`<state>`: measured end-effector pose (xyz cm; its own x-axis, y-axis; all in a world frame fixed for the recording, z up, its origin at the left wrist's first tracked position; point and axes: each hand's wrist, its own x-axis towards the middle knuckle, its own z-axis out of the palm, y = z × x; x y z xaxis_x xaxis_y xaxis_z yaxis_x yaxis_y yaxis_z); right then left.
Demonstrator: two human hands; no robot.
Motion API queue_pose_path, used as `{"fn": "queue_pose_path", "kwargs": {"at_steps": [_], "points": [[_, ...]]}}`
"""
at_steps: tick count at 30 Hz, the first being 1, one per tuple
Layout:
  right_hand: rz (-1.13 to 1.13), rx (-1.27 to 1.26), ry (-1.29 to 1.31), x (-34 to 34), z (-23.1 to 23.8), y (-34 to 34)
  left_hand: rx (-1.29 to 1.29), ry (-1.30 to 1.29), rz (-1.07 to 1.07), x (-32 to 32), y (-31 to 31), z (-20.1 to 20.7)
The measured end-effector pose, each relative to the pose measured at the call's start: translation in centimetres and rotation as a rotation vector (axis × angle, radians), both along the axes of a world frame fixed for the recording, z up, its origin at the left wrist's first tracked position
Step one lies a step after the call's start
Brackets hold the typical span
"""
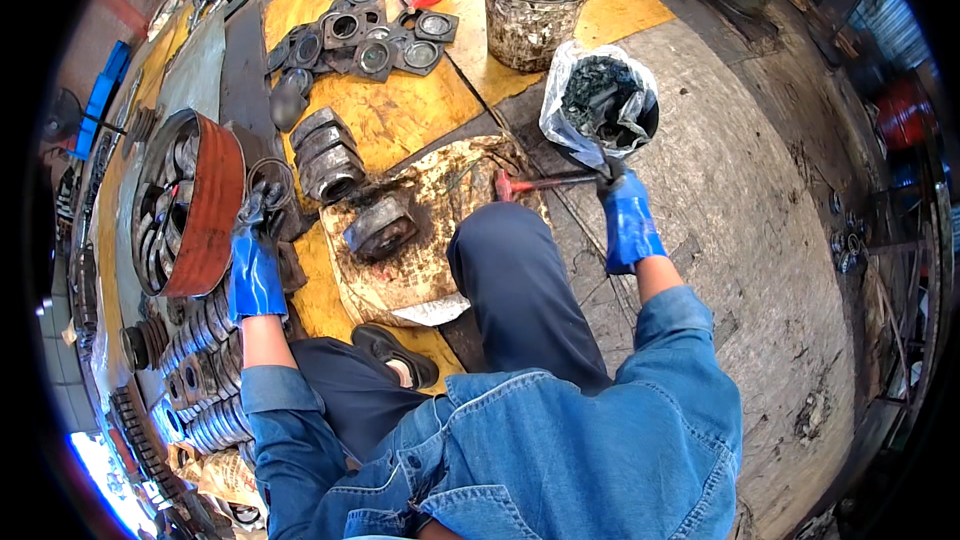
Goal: The person cleans and maintains metal mechanical parts by scraping surfaces with a tool and wiping them with a cloth.
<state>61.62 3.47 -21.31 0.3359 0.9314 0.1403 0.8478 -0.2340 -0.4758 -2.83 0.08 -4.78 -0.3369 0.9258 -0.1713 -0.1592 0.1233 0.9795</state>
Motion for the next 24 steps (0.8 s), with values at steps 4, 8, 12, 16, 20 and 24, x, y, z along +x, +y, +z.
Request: {"fn": "queue_pose_path", "kwargs": {"at_steps": [4, 8, 12, 16, 20, 24], "points": [[-0.005, -0.258, -0.236, -5.2, 2.2, -0.1, 0.054, -0.016, -0.016, 1.0, 0.9, 1.4], [-0.012, -0.304, -0.259, -3.4, 0.6, -0.7, 0.117, -0.074, -0.069, 3.7, 2.8, 2.4], [0.103, -0.204, -0.119, -3.6, 5.1, -0.8, 0.077, -0.137, -0.048, 2.3, 2.0, 1.8], [0.130, -0.084, 0.449, -9.0, 14.9, 1.5, 0.061, -0.060, 0.010, -0.5, 2.4, -0.5], [0.289, -0.050, 1.121, -16.2, 25.4, 2.4, 0.173, 0.033, -0.005, 0.5, 5.9, -0.5], [0.690, -0.147, 1.375, -26.0, 30.4, 0.2, 0.194, 0.026, 0.013, 1.1, 4.9, 1.4]]}}
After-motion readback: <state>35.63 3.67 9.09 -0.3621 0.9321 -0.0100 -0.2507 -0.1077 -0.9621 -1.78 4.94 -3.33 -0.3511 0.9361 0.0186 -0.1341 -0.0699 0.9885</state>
